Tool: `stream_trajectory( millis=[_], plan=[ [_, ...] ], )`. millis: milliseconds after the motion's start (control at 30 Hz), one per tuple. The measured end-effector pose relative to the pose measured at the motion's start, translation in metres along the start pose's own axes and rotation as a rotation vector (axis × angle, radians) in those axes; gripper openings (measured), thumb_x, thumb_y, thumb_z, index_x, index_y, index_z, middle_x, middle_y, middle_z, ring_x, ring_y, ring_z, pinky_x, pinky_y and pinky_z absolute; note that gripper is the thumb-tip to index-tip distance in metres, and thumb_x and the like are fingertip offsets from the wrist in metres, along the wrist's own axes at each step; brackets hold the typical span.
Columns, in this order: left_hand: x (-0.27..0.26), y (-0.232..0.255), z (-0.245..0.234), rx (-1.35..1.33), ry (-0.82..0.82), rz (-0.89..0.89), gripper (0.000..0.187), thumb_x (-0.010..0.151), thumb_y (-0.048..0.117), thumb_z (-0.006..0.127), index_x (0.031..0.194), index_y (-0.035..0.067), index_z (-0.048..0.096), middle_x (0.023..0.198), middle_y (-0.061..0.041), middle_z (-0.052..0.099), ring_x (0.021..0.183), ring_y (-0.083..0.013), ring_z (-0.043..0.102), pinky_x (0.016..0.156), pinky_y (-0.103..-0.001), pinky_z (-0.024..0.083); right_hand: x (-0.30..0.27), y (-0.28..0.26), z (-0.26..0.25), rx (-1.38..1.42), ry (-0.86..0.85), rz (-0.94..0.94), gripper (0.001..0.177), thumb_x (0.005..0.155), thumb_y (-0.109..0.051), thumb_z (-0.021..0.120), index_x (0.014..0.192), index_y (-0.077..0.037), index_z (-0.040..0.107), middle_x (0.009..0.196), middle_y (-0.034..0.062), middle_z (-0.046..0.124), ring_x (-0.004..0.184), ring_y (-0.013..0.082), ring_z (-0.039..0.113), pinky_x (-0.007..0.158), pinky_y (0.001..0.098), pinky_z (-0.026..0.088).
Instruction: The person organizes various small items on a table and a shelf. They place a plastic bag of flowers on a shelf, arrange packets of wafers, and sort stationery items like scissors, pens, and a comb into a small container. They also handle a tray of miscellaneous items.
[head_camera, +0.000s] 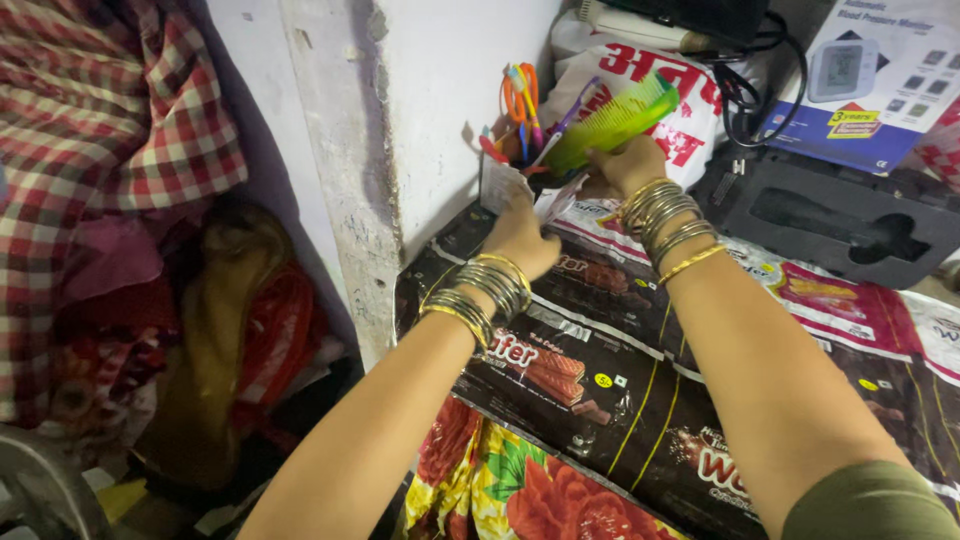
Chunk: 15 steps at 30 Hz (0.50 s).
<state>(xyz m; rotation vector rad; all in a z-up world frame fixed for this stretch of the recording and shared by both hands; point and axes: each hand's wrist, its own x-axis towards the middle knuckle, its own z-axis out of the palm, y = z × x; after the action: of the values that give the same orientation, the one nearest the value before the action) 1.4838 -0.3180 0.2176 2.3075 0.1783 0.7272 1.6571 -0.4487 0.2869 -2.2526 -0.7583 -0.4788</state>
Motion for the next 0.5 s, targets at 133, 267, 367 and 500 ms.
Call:
stream_trajectory(
  millis=[133, 267, 367, 500],
  plan=[
    [-0.006, 0.002, 0.011, 0.035, -0.138, -0.13, 0.116, 0.081, 0.027, 0.077, 0.156, -0.006, -0.005, 0.153, -0.047, 0.02, 0.13, -0.0499, 0.05, 0.111, -0.042, 0.042, -0.008, 0.001, 0.019, 0.663, -0.064, 0.342, 0.026, 0.085, -0.017, 0.076, 0.094, 0.007, 0.073, 0.084, 0.0153, 0.078, 0.075, 0.0269, 0.08, 0.067, 0.0371, 0.063],
    [-0.003, 0.013, -0.003, 0.052, -0.157, -0.221, 0.116, 0.08, 0.028, 0.076, 0.156, -0.008, -0.004, 0.148, -0.045, 0.032, 0.127, -0.0471, 0.057, 0.11, -0.041, 0.046, -0.011, 0.005, 0.034, 0.268, 0.057, 0.191, 0.025, 0.092, -0.015, 0.077, 0.103, 0.007, 0.076, 0.092, 0.0198, 0.077, 0.08, 0.0266, 0.077, 0.073, 0.0369, 0.062],
    [-0.006, 0.012, -0.015, 0.07, -0.185, -0.275, 0.112, 0.081, 0.029, 0.073, 0.159, -0.006, -0.001, 0.144, -0.038, 0.046, 0.126, -0.0441, 0.059, 0.109, -0.042, 0.047, -0.007, 0.007, 0.027, 0.625, -0.12, 0.303, 0.023, 0.091, -0.006, 0.073, 0.105, 0.012, 0.073, 0.099, 0.0214, 0.077, 0.082, 0.0286, 0.079, 0.073, 0.0396, 0.063],
    [-0.012, 0.002, -0.015, 0.057, -0.123, -0.183, 0.109, 0.082, 0.03, 0.073, 0.157, -0.009, 0.005, 0.143, -0.038, 0.048, 0.129, -0.0436, 0.056, 0.111, -0.041, 0.045, -0.008, -0.004, 0.01, 0.617, -0.321, 0.332, 0.021, 0.085, -0.001, 0.074, 0.101, 0.012, 0.071, 0.102, 0.0202, 0.077, 0.082, 0.0265, 0.078, 0.07, 0.041, 0.063]
  ],
)
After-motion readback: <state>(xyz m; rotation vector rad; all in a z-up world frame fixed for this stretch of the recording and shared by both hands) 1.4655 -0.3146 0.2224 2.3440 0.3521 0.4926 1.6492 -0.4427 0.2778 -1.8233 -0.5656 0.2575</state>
